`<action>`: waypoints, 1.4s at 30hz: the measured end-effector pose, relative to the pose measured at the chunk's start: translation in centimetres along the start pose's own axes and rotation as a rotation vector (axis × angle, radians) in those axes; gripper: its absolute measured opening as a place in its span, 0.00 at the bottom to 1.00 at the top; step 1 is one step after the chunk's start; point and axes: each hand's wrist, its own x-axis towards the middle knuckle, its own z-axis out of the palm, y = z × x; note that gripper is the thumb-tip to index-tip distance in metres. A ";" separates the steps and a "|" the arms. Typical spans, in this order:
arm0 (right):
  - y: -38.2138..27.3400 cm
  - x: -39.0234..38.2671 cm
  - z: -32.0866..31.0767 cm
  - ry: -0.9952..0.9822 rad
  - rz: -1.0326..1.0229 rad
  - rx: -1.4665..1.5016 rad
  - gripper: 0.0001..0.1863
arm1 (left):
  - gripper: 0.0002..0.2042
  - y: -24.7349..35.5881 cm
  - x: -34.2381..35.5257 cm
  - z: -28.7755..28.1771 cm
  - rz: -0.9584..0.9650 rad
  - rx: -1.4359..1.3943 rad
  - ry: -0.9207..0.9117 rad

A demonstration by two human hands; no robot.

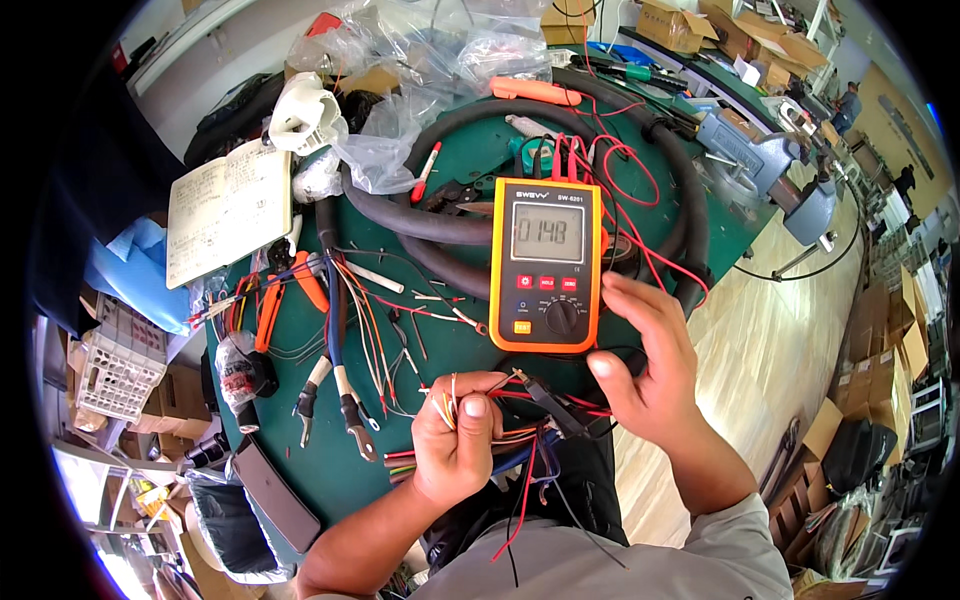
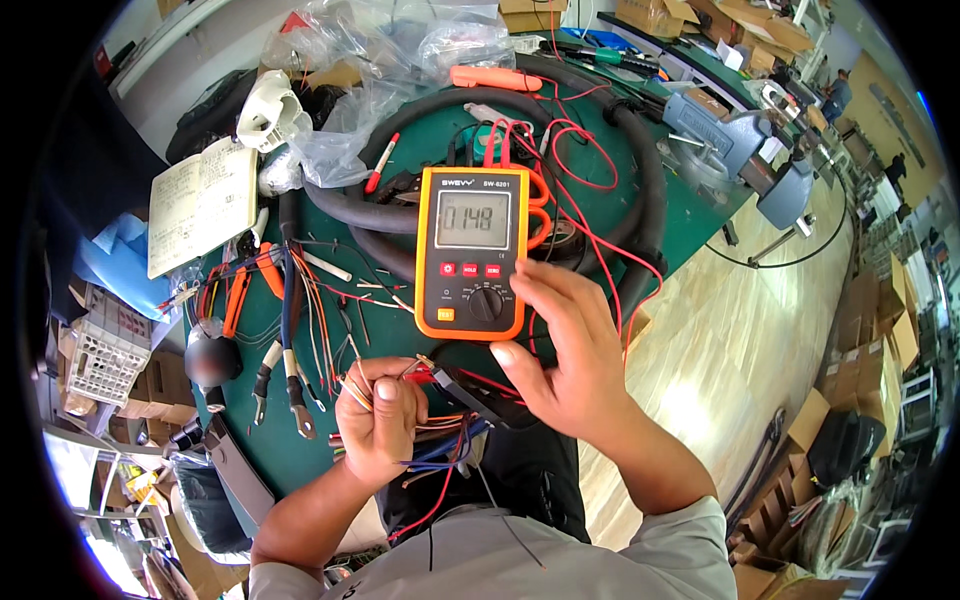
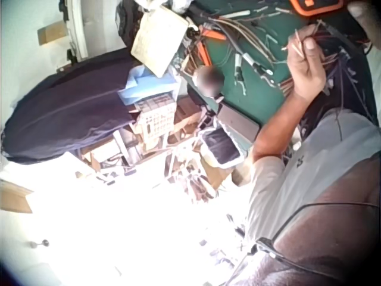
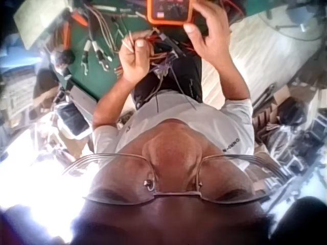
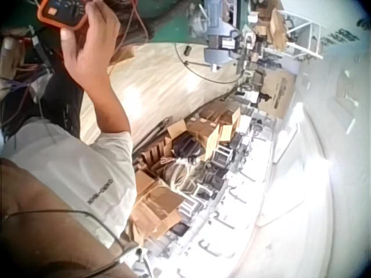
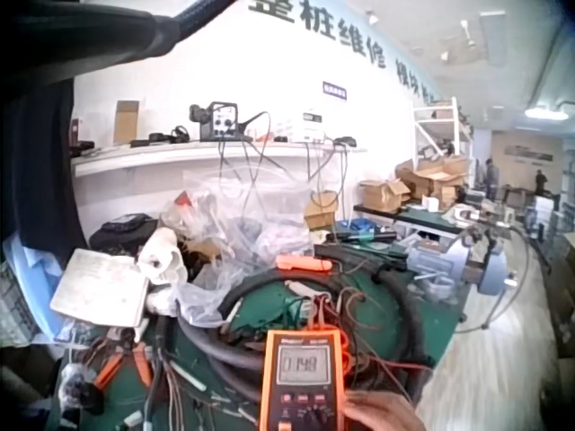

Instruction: The person uses a multimeter to test electrical continuity on various colored wires, pressing the probes against the wire ends and checking the numerical display.

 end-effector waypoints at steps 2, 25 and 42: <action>-0.9 -0.9 -0.1 0.018 -0.007 0.091 0.24 | 0.14 -0.1 -0.1 0.0 0.001 0.008 0.012; -3.6 -1.7 1.0 -0.298 0.034 0.072 0.23 | 0.14 0.0 -0.1 -0.2 0.000 0.048 -0.004; -4.1 -1.6 0.9 -0.343 0.147 0.106 0.21 | 0.11 0.2 -0.2 -0.4 0.068 0.088 -0.045</action>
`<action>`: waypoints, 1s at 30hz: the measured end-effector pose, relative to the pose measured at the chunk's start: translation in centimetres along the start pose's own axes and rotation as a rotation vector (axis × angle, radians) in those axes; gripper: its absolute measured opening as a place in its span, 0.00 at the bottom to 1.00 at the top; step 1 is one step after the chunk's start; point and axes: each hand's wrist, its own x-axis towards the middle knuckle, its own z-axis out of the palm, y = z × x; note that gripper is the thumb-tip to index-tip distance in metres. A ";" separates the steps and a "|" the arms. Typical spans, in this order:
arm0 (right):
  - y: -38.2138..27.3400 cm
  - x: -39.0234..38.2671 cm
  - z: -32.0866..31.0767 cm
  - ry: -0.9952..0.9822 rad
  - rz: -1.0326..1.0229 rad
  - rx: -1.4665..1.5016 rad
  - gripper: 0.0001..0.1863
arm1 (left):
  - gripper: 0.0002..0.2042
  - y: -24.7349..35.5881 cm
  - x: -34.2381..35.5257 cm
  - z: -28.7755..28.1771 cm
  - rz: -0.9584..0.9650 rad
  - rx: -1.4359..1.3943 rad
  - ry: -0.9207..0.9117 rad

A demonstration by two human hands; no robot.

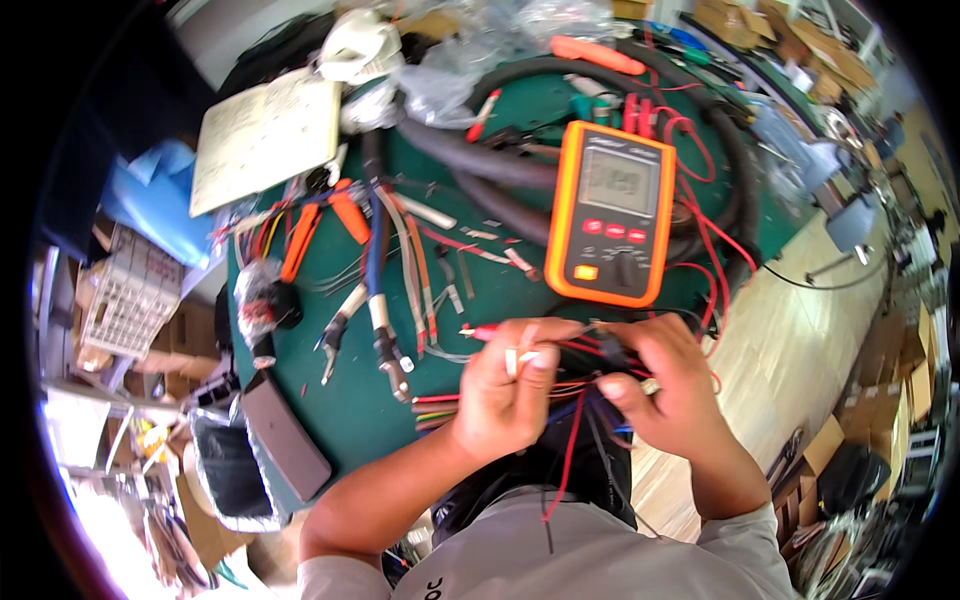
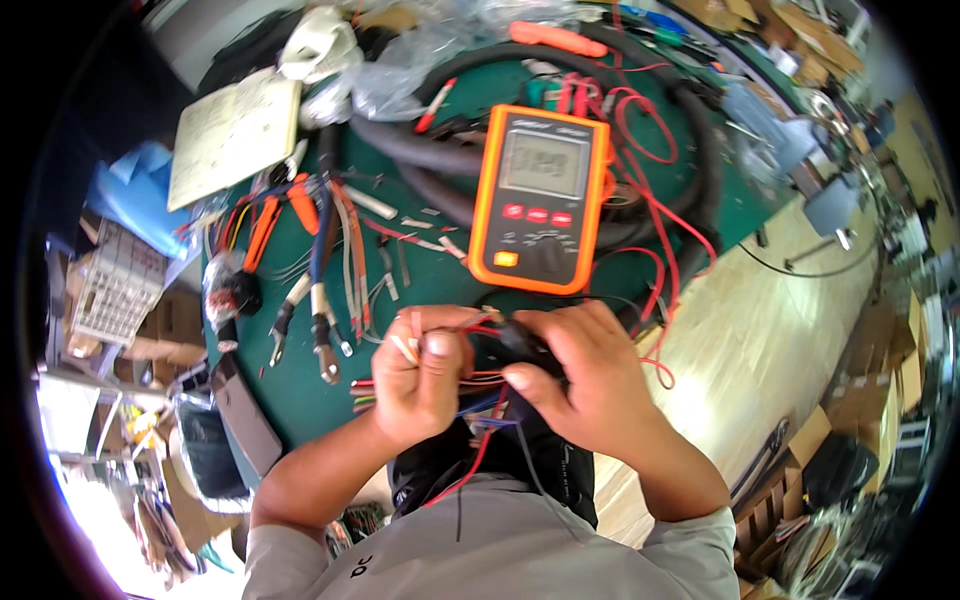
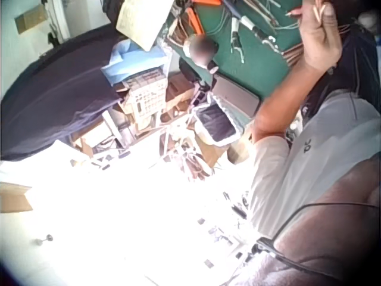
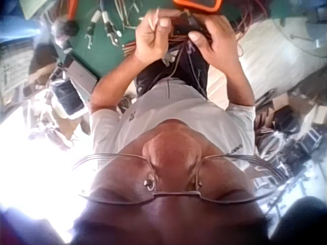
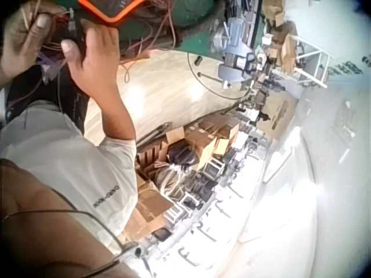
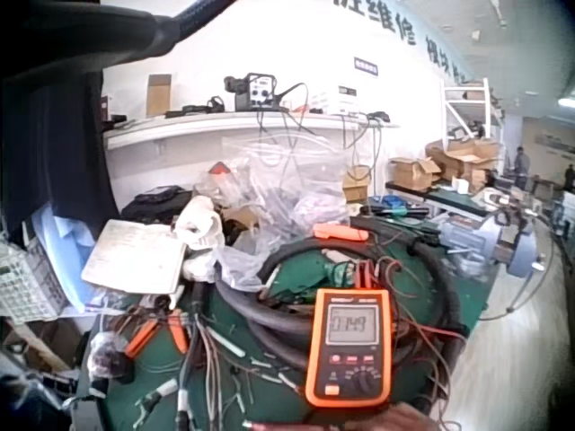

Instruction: The person uses a multimeter to test electrical continuity on various colored wires, pressing the probes against the wire ends and checking the numerical display.

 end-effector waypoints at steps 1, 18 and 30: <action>-0.1 -0.2 0.0 -0.009 0.023 0.006 0.21 | 0.11 -0.2 0.2 0.1 0.039 0.004 -0.017; 0.3 -1.0 0.3 0.030 0.040 0.078 0.19 | 0.09 0.2 -0.2 -0.7 0.007 0.031 -0.083; -0.5 -1.1 -0.5 0.150 0.258 0.235 0.14 | 0.11 -0.2 -0.3 -0.1 0.053 -0.023 -0.027</action>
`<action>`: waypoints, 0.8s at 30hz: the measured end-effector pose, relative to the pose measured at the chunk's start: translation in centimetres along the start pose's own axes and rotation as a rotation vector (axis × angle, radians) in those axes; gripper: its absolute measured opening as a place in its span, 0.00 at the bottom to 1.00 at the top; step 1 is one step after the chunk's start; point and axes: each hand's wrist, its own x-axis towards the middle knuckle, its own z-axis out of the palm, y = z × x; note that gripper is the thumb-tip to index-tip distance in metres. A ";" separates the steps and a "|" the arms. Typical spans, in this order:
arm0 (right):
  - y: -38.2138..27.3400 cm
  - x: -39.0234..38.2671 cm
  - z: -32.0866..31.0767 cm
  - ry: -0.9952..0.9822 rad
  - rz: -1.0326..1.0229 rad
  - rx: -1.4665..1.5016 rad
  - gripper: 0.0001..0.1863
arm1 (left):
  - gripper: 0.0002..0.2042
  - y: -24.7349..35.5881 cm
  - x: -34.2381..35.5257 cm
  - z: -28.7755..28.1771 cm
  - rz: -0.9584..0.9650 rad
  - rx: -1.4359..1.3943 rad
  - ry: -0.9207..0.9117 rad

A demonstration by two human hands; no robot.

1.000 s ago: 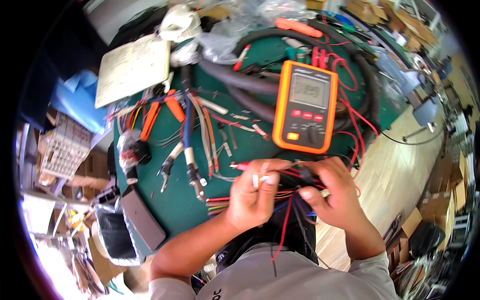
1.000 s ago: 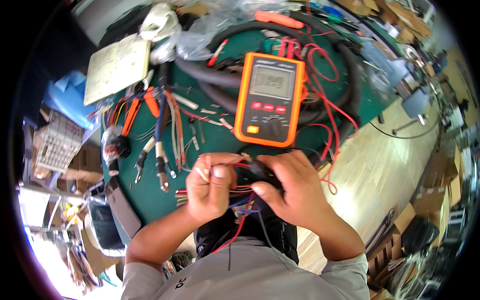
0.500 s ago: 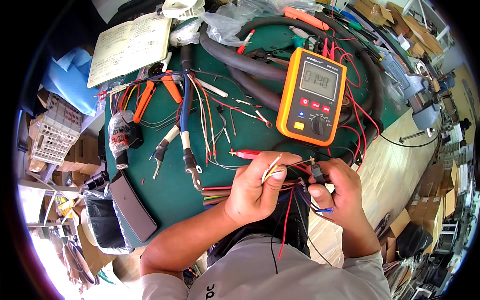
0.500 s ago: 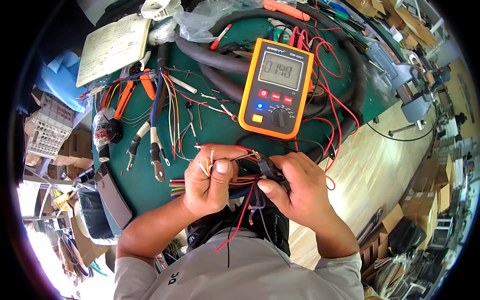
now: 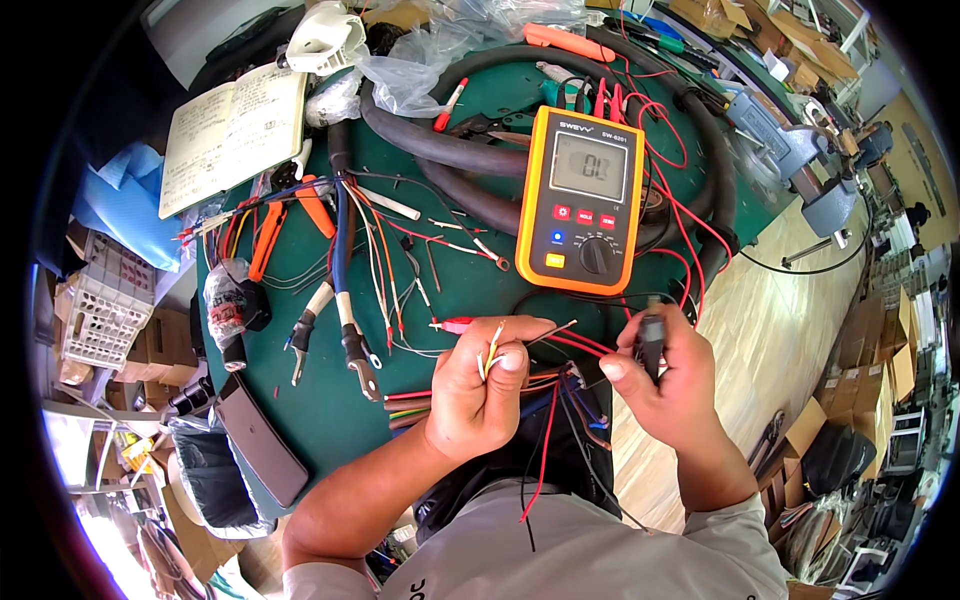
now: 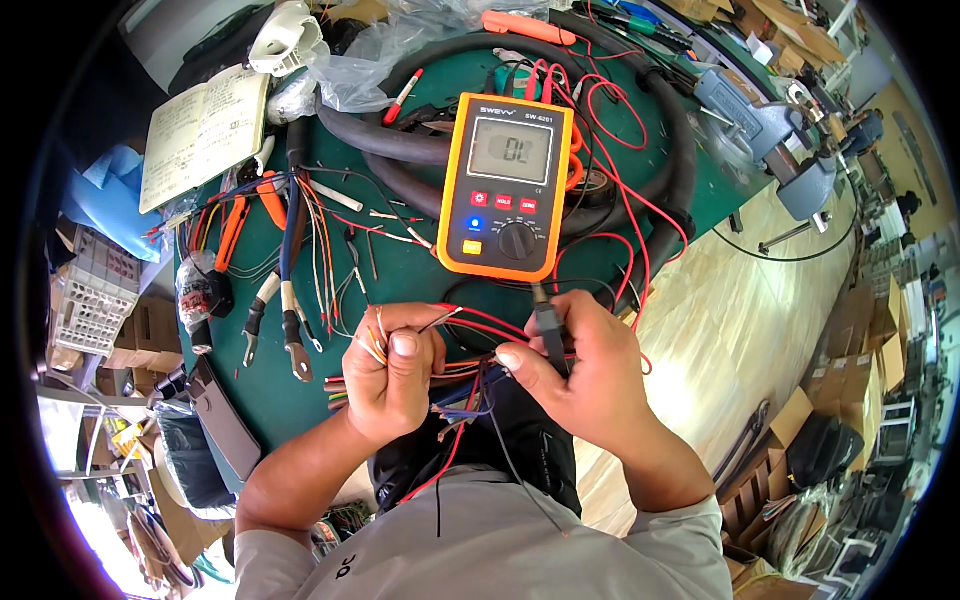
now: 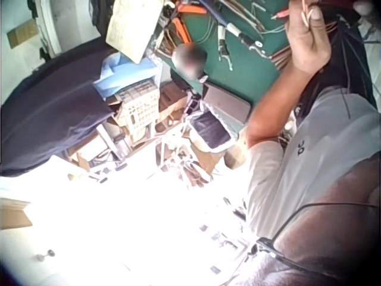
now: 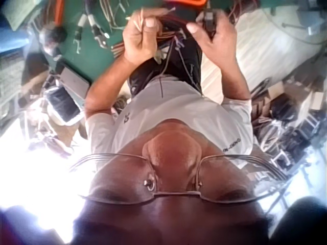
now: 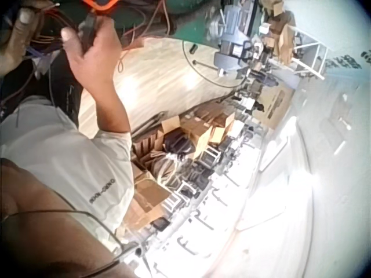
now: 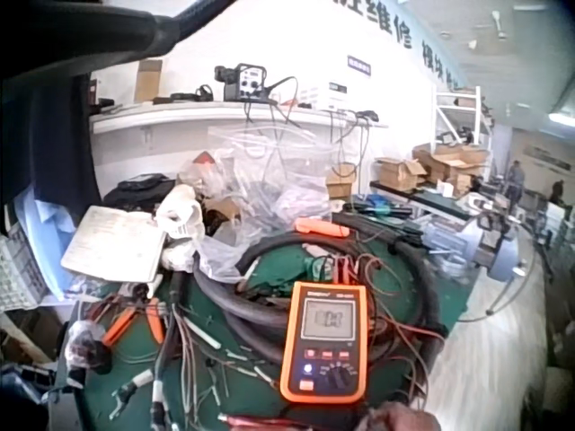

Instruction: The person uses a multimeter to test electrical continuity on various colored wires, pressing the probes against the wire ends and checking the numerical display.

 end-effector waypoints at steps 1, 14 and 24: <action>-0.2 0.2 0.0 0.013 0.077 0.156 0.14 | 0.11 -0.1 0.0 0.0 0.011 0.011 -0.007; -1.0 2.0 1.1 -0.017 -0.210 0.294 0.06 | 0.15 -0.3 0.1 -0.4 0.027 -0.061 -0.003; 4.4 -7.7 -2.3 0.244 0.211 0.727 0.07 | 0.18 0.2 1.0 0.0 -0.178 -0.232 0.140</action>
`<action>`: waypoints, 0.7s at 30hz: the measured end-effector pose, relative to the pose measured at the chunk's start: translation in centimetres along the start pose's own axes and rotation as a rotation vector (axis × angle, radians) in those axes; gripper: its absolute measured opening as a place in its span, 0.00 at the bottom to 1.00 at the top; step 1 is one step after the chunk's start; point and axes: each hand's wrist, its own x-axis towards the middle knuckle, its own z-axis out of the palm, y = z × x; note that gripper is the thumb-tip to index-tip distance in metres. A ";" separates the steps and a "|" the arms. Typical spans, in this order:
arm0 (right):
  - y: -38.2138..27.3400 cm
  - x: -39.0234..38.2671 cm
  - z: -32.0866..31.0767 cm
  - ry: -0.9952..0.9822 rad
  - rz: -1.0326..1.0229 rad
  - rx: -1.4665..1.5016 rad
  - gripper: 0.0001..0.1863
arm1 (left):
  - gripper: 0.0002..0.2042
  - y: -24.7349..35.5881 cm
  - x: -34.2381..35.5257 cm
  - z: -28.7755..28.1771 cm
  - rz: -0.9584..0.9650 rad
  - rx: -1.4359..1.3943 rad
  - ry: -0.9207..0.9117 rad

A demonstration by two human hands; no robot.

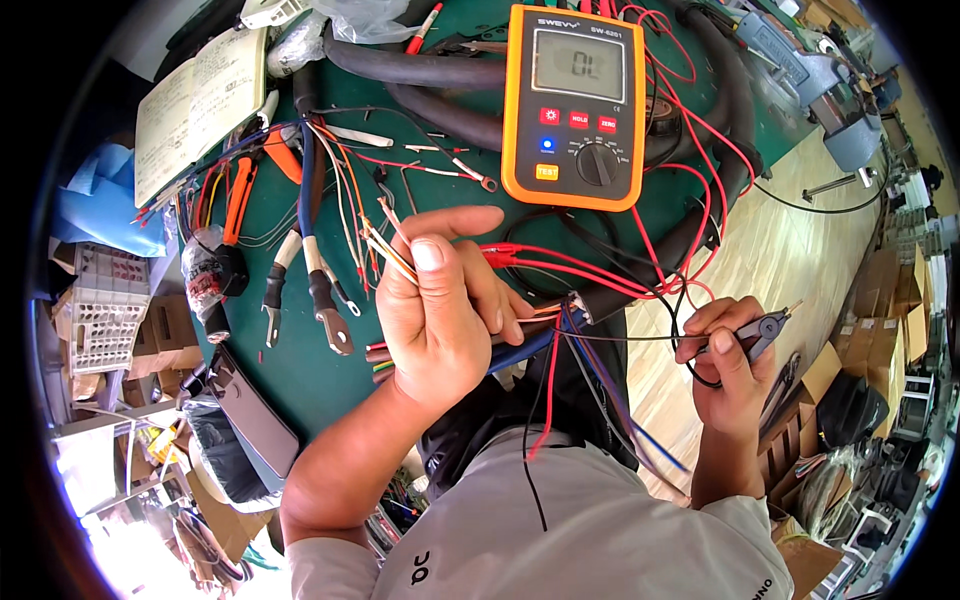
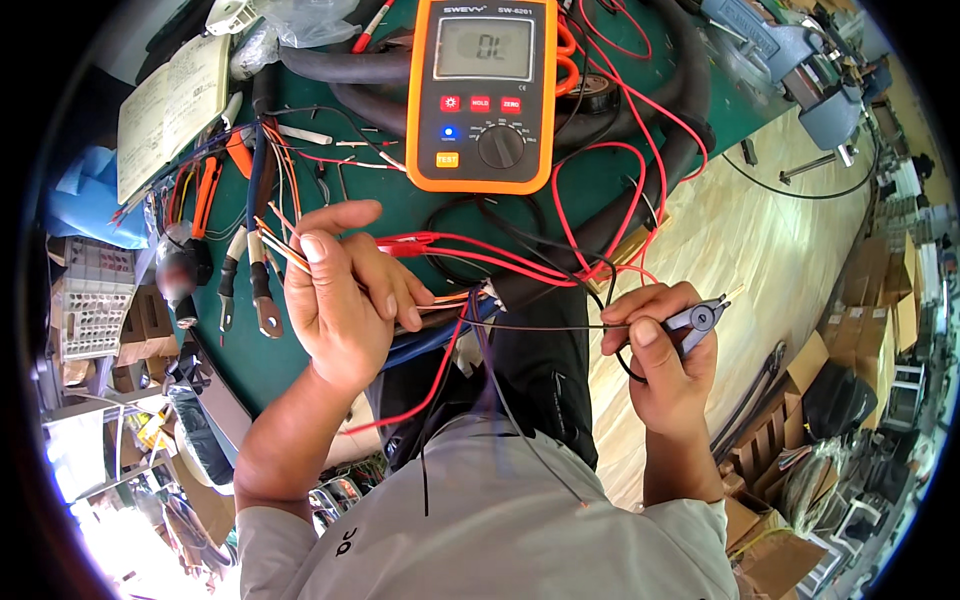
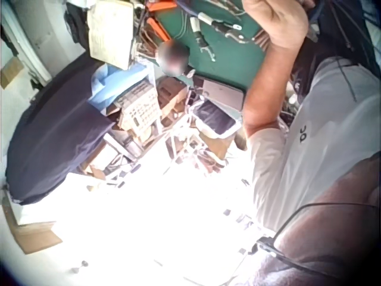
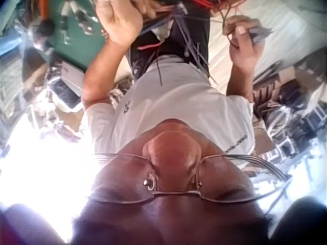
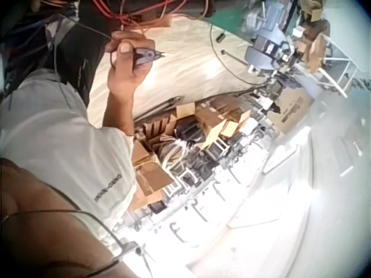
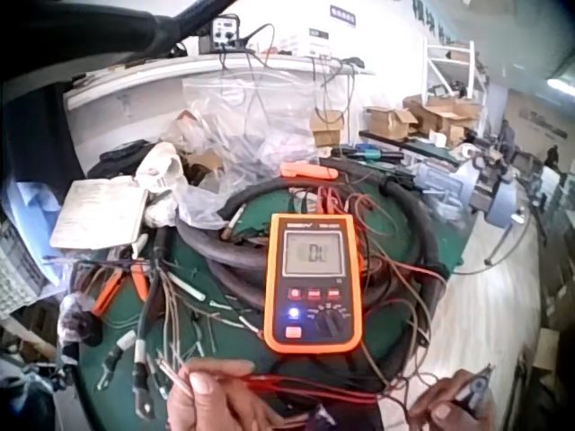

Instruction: The person uses a multimeter to test electrical continuity on various colored wires, pressing the probes against the wire ends and checking the numerical display.

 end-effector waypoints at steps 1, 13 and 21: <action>0.3 -0.4 -0.6 0.042 0.038 0.025 0.08 | 0.18 0.0 0.0 0.1 0.010 0.006 0.001; 3.2 1.3 -1.3 0.170 0.092 0.171 0.08 | 0.20 -0.3 0.1 0.2 0.057 0.095 -0.055; -0.3 2.7 -1.2 0.258 -0.064 0.061 0.12 | 0.20 -0.2 -0.1 -0.1 0.057 0.107 -0.138</action>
